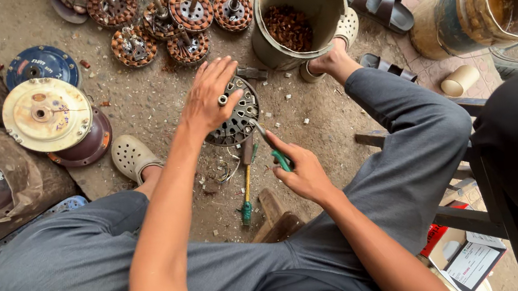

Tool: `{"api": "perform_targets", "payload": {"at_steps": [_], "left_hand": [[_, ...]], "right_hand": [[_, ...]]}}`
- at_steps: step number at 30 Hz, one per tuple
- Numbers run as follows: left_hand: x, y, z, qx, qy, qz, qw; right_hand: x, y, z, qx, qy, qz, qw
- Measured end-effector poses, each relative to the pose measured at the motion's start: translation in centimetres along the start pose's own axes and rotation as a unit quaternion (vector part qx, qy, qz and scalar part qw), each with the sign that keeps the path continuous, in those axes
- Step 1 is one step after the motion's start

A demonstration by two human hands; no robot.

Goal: The person sits on the floor and uses pliers to remove copper windings from circular motor stators. They pull the wires out of the slots and place the copper pieces into a nearby bucket. The person handles multiple stators, working on them one at a time.

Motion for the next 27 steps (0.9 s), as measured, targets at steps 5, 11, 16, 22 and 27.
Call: {"api": "perform_targets", "payload": {"at_steps": [5, 11, 16, 22, 27], "left_hand": [[-0.3, -0.4, -0.6, 0.023, 0.004, -0.052, 0.998], [0.2, -0.7, -1.6, 0.027, 0.009, -0.084, 0.996], [0.7, -0.3, -2.0, 0.059, 0.024, -0.071, 0.995], [0.8, -0.4, -2.4, 0.051, 0.023, -0.093, 0.994], [1.5, 0.1, -2.6, 0.040, 0.022, -0.098, 0.994]], "right_hand": [[0.7, 3.6, 4.0, -0.022, -0.231, 0.058, 0.971], [2.1, 6.5, 8.2, 0.003, -0.330, 0.099, 0.939], [1.7, 9.1, 10.2, -0.086, -0.375, 0.202, 0.901], [1.6, 7.4, 8.9, 0.000, -0.349, 0.111, 0.931], [0.3, 5.7, 6.9, -0.024, -0.381, 0.091, 0.920]]}}
Point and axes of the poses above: each hand's wrist, its own y-axis towards the middle knuckle, its own x-axis out of the back of the hand, z = x × y, the point moved 1 cm from there along y, towards the middle knuckle, and after that the axes turned 8 degrees about -z, right-handed, at the moved point
